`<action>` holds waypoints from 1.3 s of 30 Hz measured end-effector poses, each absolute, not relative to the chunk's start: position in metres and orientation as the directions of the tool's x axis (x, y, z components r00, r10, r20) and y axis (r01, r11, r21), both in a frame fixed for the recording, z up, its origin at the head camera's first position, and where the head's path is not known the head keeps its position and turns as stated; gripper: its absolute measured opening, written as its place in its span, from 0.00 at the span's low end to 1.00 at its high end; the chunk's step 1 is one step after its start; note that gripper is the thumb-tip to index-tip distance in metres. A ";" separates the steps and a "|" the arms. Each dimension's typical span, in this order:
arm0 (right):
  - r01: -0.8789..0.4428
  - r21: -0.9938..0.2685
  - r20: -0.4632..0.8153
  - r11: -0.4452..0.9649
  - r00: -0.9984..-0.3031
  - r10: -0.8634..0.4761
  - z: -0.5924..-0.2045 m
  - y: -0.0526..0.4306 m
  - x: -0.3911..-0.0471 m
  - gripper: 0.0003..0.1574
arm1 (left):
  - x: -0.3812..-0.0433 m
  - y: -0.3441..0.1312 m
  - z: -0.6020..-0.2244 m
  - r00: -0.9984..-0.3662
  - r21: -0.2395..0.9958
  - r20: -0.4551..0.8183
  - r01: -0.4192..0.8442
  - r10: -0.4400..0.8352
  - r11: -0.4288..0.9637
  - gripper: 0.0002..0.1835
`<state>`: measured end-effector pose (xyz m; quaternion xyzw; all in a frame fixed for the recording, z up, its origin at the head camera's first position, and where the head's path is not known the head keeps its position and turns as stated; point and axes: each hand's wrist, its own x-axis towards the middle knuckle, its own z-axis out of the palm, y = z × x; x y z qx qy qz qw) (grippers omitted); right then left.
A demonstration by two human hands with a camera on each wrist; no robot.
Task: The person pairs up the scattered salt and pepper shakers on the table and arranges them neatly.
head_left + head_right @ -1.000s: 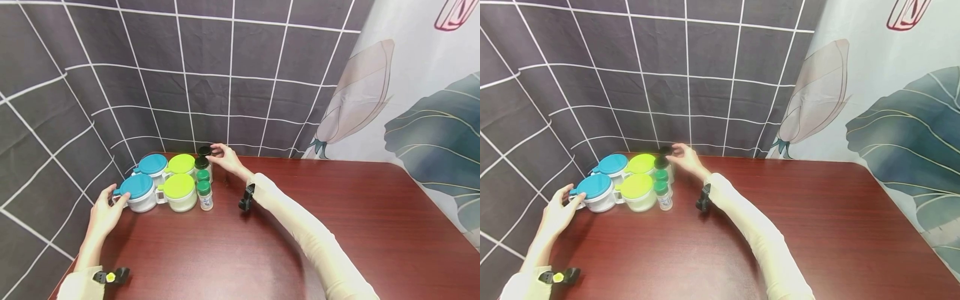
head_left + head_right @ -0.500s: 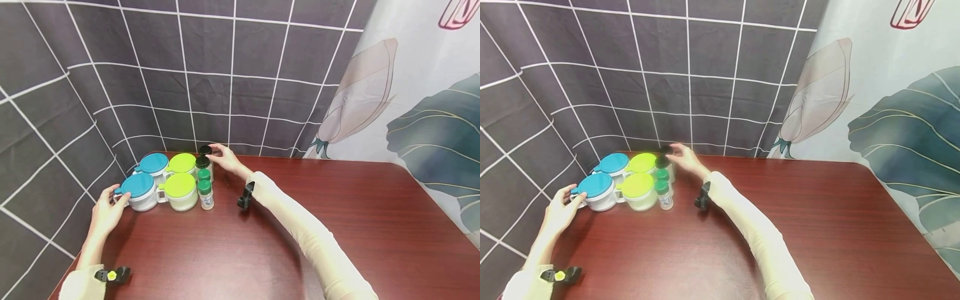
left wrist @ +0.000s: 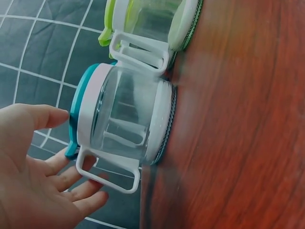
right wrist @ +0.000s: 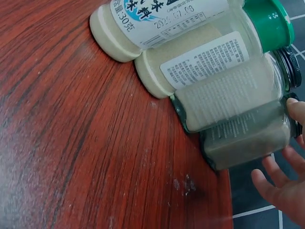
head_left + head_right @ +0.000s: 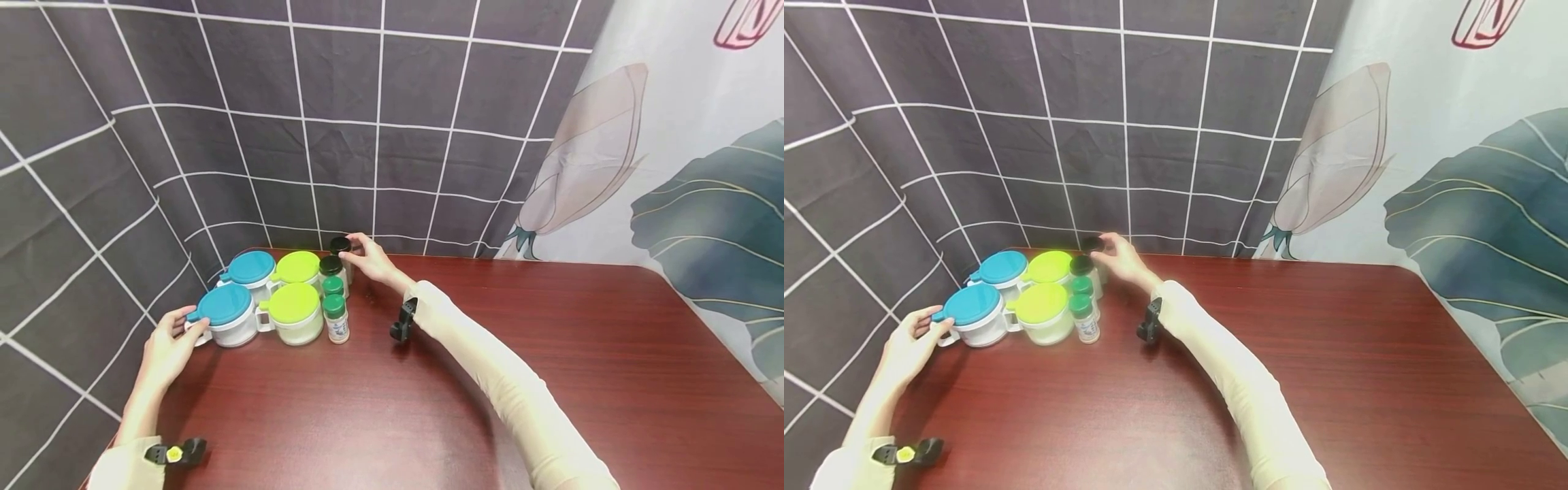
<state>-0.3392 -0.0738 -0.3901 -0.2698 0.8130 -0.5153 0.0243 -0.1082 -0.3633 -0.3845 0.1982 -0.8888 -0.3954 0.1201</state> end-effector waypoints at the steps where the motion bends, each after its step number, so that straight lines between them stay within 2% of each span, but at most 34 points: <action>1: -0.409 -0.854 0.238 0.321 -0.857 -0.458 -0.390 -0.073 -0.339 0.26 | -0.108 -0.364 -0.385 -0.893 0.748 0.057 -0.257 -0.445 0.612 0.30; 6: -0.394 -0.862 0.239 0.318 -0.870 -0.431 -0.392 -0.070 -0.340 0.27 | -0.105 -0.368 -0.389 -0.900 0.763 0.064 -0.234 -0.431 0.603 0.31; 14: -0.428 -0.849 0.282 0.308 -0.862 -0.420 -0.400 -0.069 -0.342 0.33 | -0.103 -0.377 -0.398 -0.925 0.857 0.046 -0.159 -0.378 0.491 0.32; 26: -0.449 -0.838 0.315 0.311 -0.862 -0.396 -0.404 -0.074 -0.342 0.34 | -0.101 -0.376 -0.404 -0.887 0.856 -0.005 -0.243 -0.462 0.457 0.31; 39: -0.442 -0.841 0.328 0.313 -0.875 -0.355 -0.404 -0.073 -0.336 0.33 | -0.101 -0.373 -0.406 -0.901 0.897 -0.026 -0.212 -0.433 0.388 0.31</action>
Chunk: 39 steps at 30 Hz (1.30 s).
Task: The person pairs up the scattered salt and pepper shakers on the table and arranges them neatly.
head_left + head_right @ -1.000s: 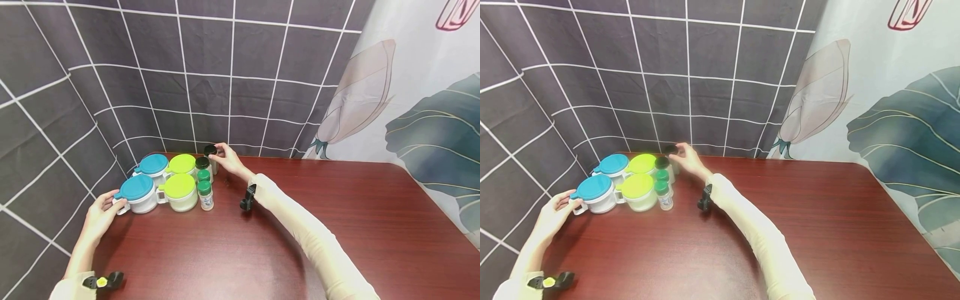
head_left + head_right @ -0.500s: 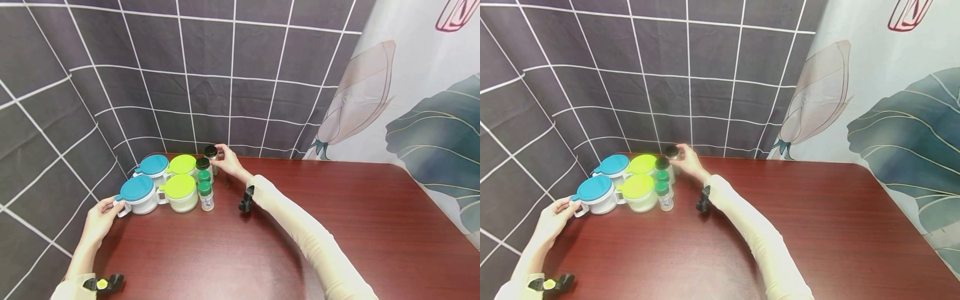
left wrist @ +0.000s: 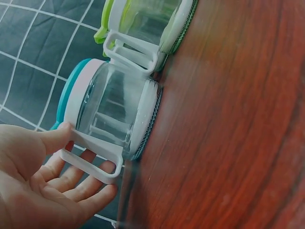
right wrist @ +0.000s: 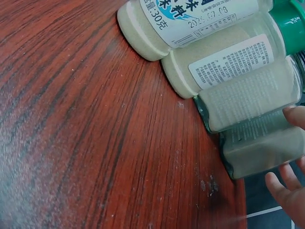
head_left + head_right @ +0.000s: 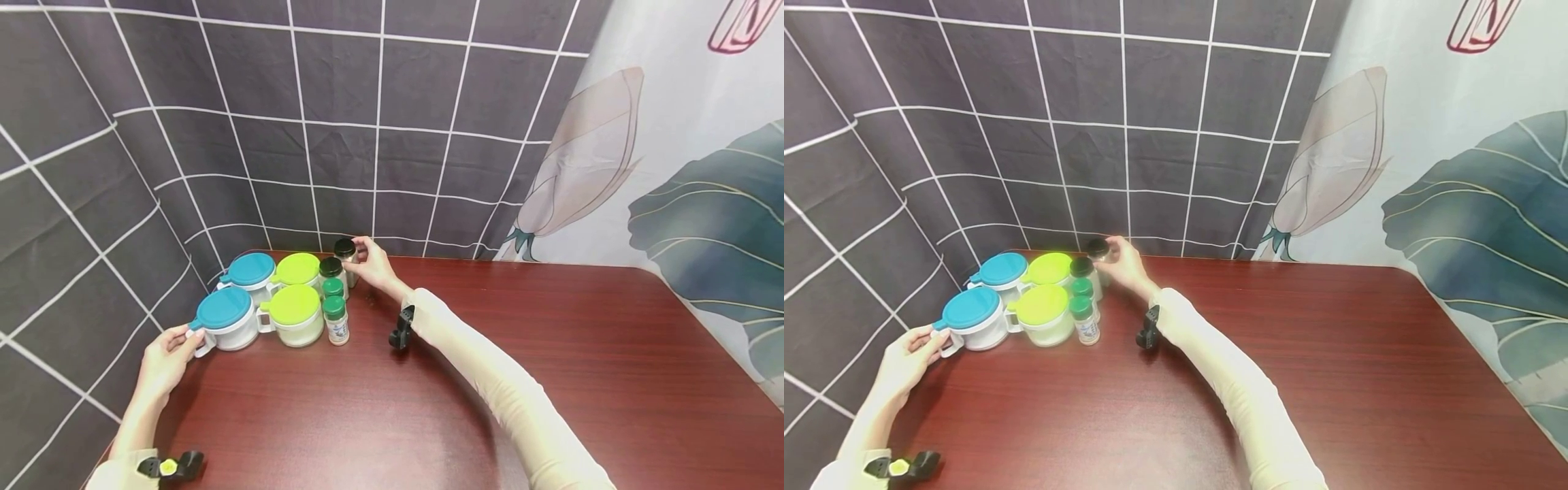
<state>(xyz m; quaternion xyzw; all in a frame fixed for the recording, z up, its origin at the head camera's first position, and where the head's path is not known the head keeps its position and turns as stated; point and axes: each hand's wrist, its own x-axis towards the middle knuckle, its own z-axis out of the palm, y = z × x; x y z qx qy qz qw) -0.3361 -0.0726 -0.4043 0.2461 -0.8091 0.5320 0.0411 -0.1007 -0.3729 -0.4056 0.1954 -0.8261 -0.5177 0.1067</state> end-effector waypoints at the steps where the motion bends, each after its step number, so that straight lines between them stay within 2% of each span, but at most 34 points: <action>1: -0.444 -0.839 0.331 0.314 -0.875 -0.353 -0.405 -0.073 -0.336 0.33 | -0.101 -0.373 -0.406 -0.900 0.897 -0.027 -0.214 -0.435 0.387 0.31; 20: -0.443 -0.840 0.335 0.314 -0.878 -0.341 -0.408 -0.074 -0.336 0.34 | -0.098 -0.372 -0.406 -0.887 0.860 -0.029 -0.257 -0.460 0.441 0.25; 39: -0.460 -0.826 0.382 0.325 -0.882 -0.277 -0.403 -0.070 -0.326 0.33 | -0.092 -0.361 -0.402 -0.810 0.771 0.034 -0.351 -0.585 0.531 0.22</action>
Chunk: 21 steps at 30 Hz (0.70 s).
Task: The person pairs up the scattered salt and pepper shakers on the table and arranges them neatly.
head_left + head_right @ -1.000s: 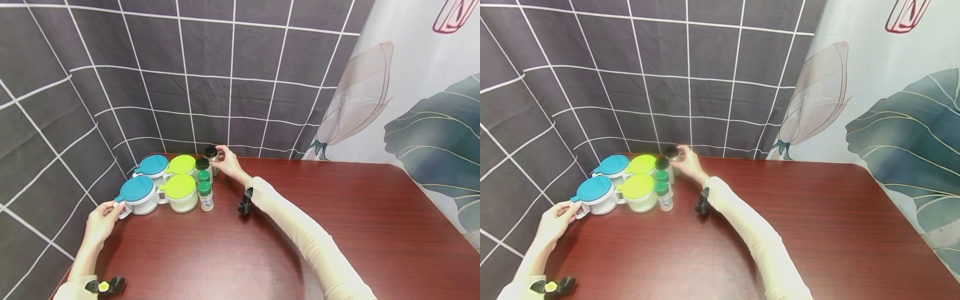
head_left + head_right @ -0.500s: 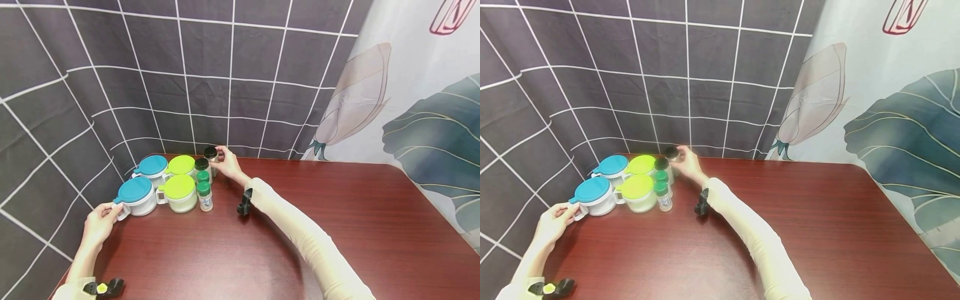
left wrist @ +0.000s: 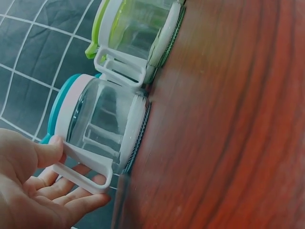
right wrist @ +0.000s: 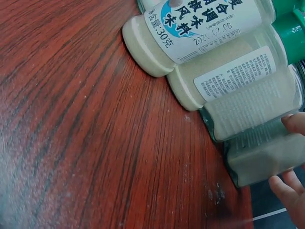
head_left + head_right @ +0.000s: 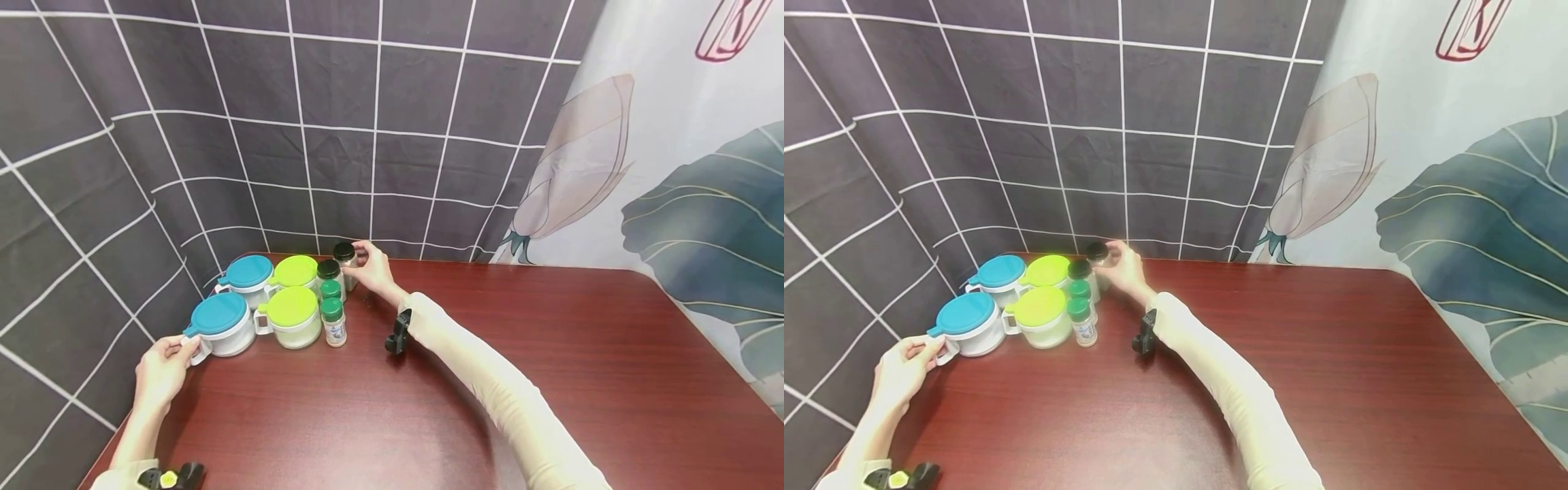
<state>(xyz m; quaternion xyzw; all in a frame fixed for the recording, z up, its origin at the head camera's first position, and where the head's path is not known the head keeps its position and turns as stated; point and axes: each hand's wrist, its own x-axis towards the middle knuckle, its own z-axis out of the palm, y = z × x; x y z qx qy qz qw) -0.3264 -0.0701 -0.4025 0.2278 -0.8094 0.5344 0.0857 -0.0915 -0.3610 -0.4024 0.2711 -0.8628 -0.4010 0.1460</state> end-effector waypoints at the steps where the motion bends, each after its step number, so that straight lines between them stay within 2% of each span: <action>1: -0.459 -0.827 0.383 0.325 -0.882 -0.273 -0.403 -0.070 -0.326 0.32 | -0.091 -0.361 -0.402 -0.809 0.773 0.040 -0.348 -0.587 0.531 0.22; 9: -0.451 -0.827 0.383 0.337 -0.889 -0.250 -0.401 -0.067 -0.325 0.33 | -0.088 -0.360 -0.402 -0.799 0.766 0.057 -0.350 -0.599 0.539 0.23; 21: -0.435 -0.844 0.386 0.314 -0.899 -0.207 -0.399 -0.058 -0.328 0.34 | -0.082 -0.354 -0.390 -0.778 0.814 0.029 -0.345 -0.627 0.466 0.23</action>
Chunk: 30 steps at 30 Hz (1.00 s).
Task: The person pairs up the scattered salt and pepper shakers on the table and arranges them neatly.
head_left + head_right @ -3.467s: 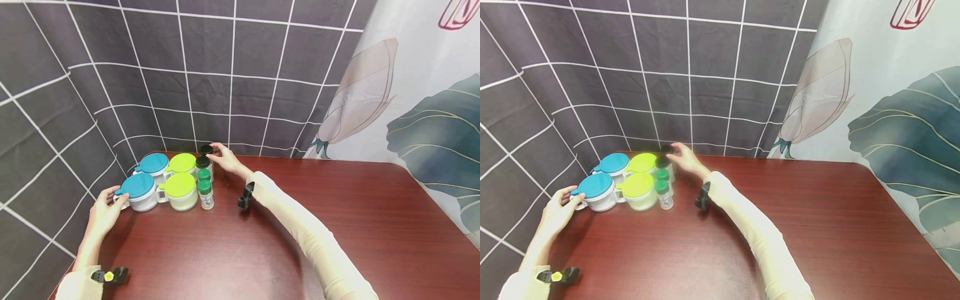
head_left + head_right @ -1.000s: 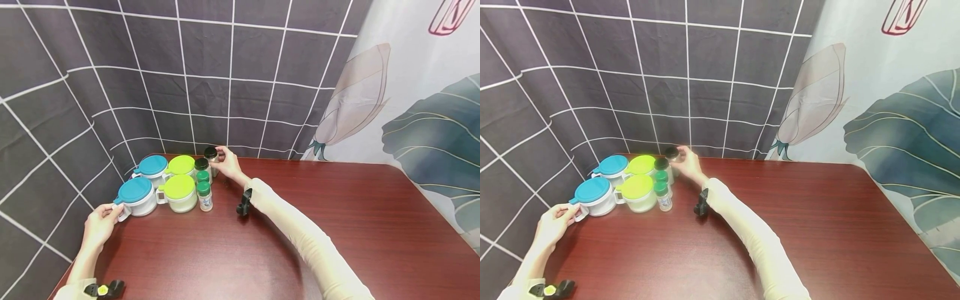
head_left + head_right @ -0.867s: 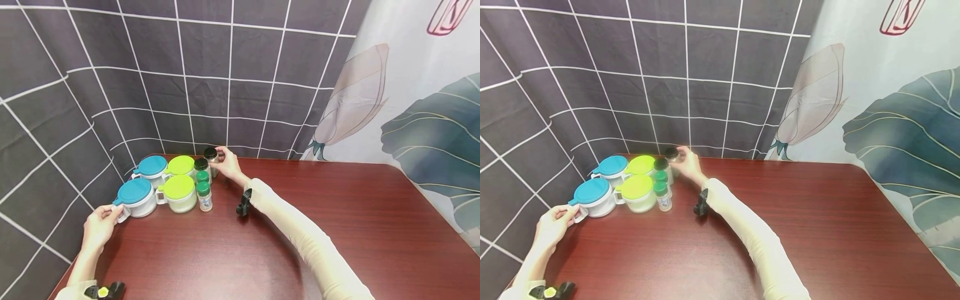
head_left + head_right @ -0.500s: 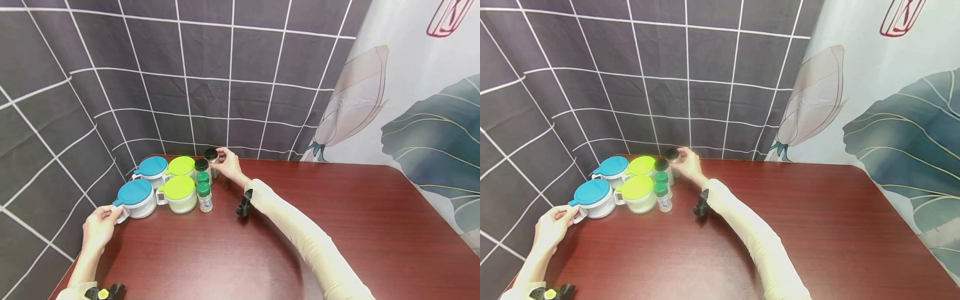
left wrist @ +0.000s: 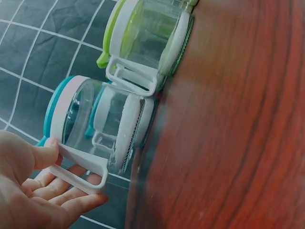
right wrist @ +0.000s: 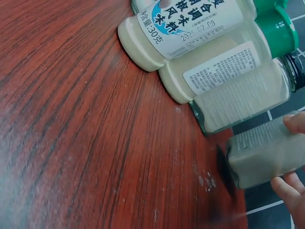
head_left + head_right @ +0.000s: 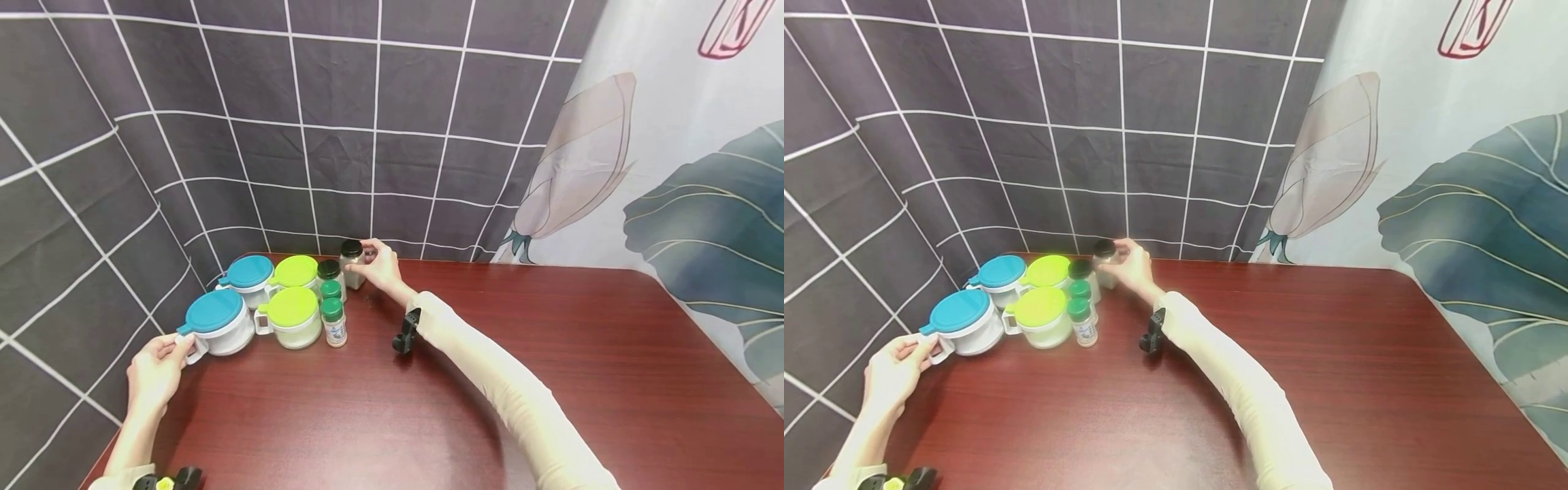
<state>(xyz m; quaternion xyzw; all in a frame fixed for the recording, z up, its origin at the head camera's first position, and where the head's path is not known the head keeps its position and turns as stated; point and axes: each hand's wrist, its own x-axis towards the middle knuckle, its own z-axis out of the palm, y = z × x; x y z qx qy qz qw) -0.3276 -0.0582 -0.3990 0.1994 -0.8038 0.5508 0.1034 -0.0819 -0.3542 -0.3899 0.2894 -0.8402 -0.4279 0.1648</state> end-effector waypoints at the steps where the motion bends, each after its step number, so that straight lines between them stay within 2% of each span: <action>1: -0.436 -0.841 0.388 0.319 -0.898 -0.206 -0.398 -0.057 -0.327 0.34 | -0.081 -0.354 -0.389 -0.777 0.813 0.033 -0.345 -0.629 0.468 0.23; 30: -0.503 -0.798 0.449 0.332 -0.863 -0.231 -0.387 -0.035 -0.310 0.33 | -0.071 -0.352 -0.369 -0.758 0.844 0.049 -0.317 -0.651 0.433 0.26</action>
